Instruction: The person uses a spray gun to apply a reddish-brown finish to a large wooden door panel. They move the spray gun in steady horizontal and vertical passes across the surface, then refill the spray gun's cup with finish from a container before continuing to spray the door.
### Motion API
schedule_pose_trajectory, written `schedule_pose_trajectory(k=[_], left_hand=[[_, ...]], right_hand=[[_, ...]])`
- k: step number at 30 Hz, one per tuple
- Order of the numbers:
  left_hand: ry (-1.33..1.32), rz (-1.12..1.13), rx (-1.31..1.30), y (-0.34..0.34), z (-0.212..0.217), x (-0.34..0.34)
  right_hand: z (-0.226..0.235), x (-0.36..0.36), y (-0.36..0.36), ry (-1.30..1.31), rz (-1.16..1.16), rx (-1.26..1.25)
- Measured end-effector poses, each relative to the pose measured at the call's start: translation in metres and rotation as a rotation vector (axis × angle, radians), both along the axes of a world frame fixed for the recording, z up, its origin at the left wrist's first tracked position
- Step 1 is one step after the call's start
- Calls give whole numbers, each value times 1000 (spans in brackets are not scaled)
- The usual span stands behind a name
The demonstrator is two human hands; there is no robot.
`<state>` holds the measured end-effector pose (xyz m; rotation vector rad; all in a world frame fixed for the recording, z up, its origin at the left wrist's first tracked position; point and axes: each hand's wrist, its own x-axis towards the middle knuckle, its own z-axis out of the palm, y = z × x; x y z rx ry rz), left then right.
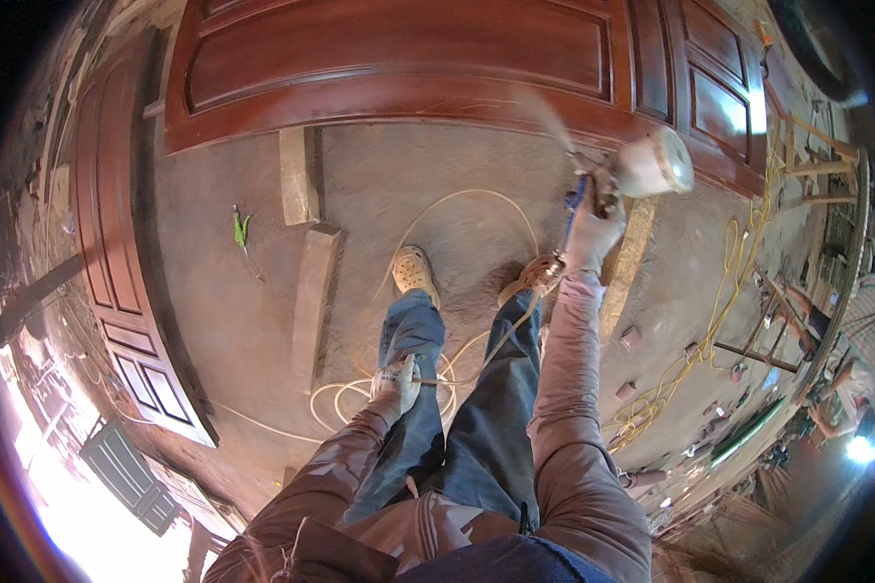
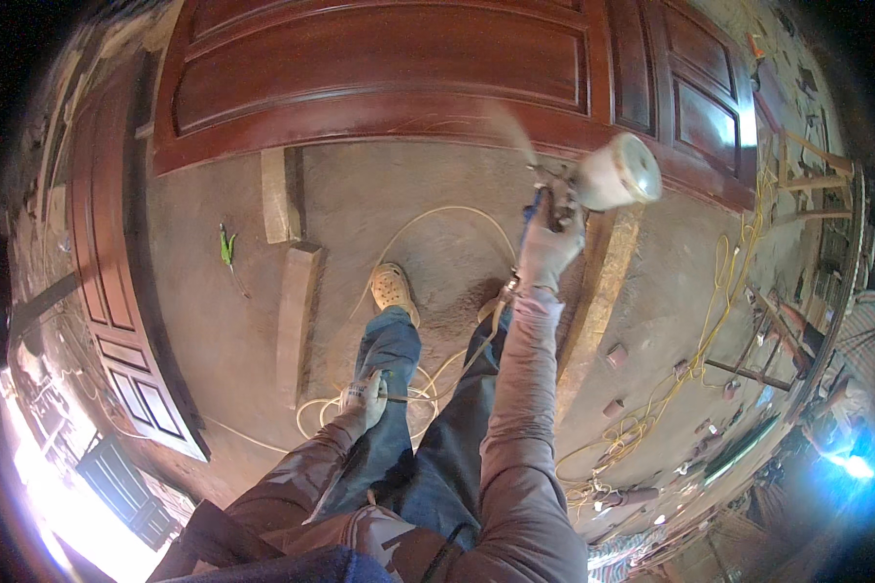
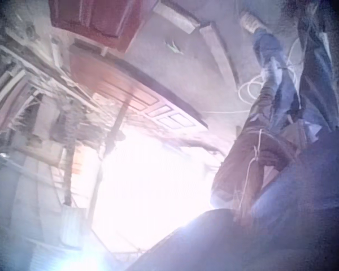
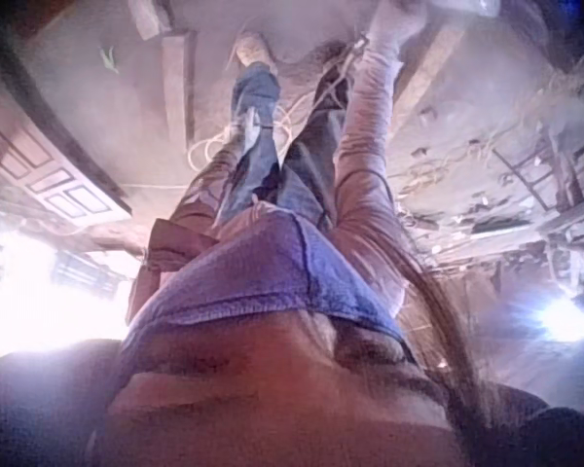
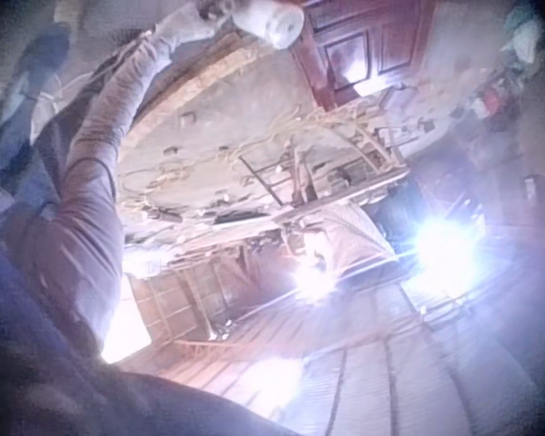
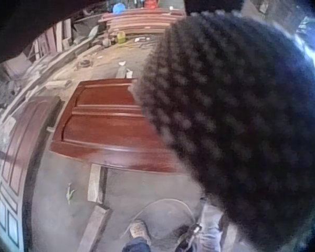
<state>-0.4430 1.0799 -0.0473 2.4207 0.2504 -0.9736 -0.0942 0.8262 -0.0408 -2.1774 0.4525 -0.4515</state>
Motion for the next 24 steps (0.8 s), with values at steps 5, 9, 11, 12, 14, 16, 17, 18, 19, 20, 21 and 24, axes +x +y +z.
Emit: schedule_pose_trajectory(k=[5, 9, 11, 12, 14, 16, 17, 18, 19, 20, 21, 24], left_hand=[[-66, -55, -3, -14, -2, 7], [-95, -126, -63, -30, 2, 13], [-113, -159, -1, -36, -4, 9], [-123, -175, 32, -39, -5, 6], [13, -287, 47, -51, -5, 10], [121, -338, 109, -58, -8, 12], [165, -326, 166, -60, -11, 6], [159, -371, 211, -68, -8, 7], [152, -419, 254, -75, -5, 8], [183, -443, 254, -84, -3, 14], [217, -462, 257, -93, -1, 20], [162, -495, 271, -108, 0, 22]], right_hand=[[12, -7, -69, -115, -232, -188], [9, -33, -80, -1, -127, -104], [25, -47, -73, 255, 27, 192], [40, -48, -66, 158, 122, 321], [14, -68, -82, 134, 174, 767], [-1, -81, -104, 210, 108, 534], [3, -77, -114, 140, 73, 496], [13, -69, -130, 75, 36, 450], [16, -64, -146, 12, 0, 402], [8, -67, -170, 134, -155, 516], [2, -67, -194, 105, -229, 567], [-1, -64, -246, 12, -378, 493]])
